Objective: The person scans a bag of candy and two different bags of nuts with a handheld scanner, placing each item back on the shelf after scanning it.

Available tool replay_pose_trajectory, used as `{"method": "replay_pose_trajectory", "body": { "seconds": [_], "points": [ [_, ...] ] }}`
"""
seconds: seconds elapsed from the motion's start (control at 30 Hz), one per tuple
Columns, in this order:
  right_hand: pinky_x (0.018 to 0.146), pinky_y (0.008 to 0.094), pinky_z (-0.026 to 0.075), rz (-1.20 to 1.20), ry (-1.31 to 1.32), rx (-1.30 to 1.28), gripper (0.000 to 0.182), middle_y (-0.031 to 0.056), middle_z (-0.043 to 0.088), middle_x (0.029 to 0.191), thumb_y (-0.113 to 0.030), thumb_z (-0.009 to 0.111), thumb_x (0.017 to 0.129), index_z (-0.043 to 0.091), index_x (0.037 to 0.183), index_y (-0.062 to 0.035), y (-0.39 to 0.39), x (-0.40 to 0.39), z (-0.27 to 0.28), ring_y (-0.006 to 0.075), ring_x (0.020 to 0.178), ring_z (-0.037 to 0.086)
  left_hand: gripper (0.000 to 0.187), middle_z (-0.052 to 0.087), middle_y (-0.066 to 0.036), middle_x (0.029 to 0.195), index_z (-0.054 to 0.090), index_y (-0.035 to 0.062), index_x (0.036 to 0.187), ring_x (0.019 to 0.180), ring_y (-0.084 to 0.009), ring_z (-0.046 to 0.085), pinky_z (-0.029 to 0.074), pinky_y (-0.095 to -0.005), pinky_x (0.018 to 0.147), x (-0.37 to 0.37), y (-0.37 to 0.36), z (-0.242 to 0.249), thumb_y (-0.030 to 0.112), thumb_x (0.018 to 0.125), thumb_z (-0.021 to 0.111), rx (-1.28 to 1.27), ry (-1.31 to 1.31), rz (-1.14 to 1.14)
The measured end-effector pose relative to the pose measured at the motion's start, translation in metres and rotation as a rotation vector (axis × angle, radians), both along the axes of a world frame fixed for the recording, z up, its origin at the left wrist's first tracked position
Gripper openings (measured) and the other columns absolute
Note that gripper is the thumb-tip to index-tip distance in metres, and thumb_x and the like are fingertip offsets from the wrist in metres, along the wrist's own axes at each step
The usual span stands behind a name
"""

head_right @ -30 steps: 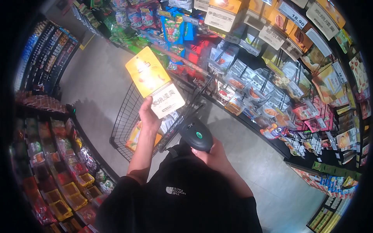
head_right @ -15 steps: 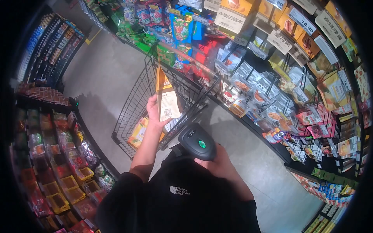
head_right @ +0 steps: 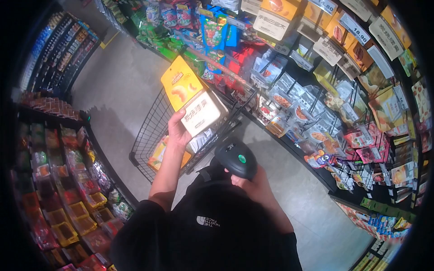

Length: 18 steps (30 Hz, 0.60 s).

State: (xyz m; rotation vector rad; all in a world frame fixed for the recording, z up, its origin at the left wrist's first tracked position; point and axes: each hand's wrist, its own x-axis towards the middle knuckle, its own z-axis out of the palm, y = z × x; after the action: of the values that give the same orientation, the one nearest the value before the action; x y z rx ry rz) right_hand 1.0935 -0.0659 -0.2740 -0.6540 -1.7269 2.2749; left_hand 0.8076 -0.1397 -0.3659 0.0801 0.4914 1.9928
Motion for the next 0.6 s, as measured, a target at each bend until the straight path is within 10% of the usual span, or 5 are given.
{"method": "replay_pose_trajectory", "body": {
  "seconds": [0.17, 0.27, 0.4, 0.6],
  "points": [
    [0.062, 0.0262, 0.048, -0.057, -0.001, 0.02, 0.025, 0.0043, 0.065, 0.085, -0.008, 0.061, 0.086, 0.062, 0.109, 0.002, -0.006, -0.009, 0.001, 0.0096, 0.071, 0.06, 0.06, 0.056, -0.017, 0.135, 0.044, 0.0008, 0.137, 0.123, -0.0315, 0.056, 0.045, -0.0468, 0.105, 0.006, 0.014, -0.01, 0.02, 0.087, 0.07, -0.203, -0.014, 0.13],
    [0.076, 0.0363, 0.053, -0.073, -0.183, 0.725, 0.037, 0.018, 0.068, 0.099, -0.004, 0.068, 0.082, 0.058, 0.116, 0.0033, -0.014, -0.021, 0.002, 0.0302, 0.087, 0.07, 0.056, 0.057, -0.015, 0.133, 0.047, 0.0022, 0.135, 0.123, -0.0302, 0.056, 0.046, -0.0456, 0.104, 0.011, 0.017, -0.017, 0.022, 0.088, 0.07, -0.203, -0.071, 0.167],
    [0.067, 0.0441, 0.053, -0.003, -0.035, 0.921, 0.05, 0.0215, 0.064, 0.092, -0.007, 0.071, 0.077, 0.053, 0.122, 0.0043, -0.02, -0.03, -0.002, 0.0408, 0.078, 0.065, 0.047, 0.057, -0.014, 0.132, 0.045, 0.0036, 0.135, 0.12, -0.0277, 0.058, 0.05, -0.0449, 0.099, 0.014, 0.02, -0.025, 0.027, 0.096, 0.059, -0.216, -0.069, 0.225],
    [0.067, 0.0438, 0.053, 0.054, -0.013, 0.984, 0.058, 0.0222, 0.063, 0.095, -0.005, 0.071, 0.073, 0.05, 0.126, 0.0062, -0.024, -0.032, -0.015, 0.0408, 0.078, 0.064, 0.043, 0.059, -0.014, 0.129, 0.049, 0.0029, 0.131, 0.118, -0.028, 0.059, 0.052, -0.0447, 0.096, 0.014, 0.02, -0.028, 0.027, 0.097, 0.059, -0.26, -0.064, 0.275]
  ]
}}
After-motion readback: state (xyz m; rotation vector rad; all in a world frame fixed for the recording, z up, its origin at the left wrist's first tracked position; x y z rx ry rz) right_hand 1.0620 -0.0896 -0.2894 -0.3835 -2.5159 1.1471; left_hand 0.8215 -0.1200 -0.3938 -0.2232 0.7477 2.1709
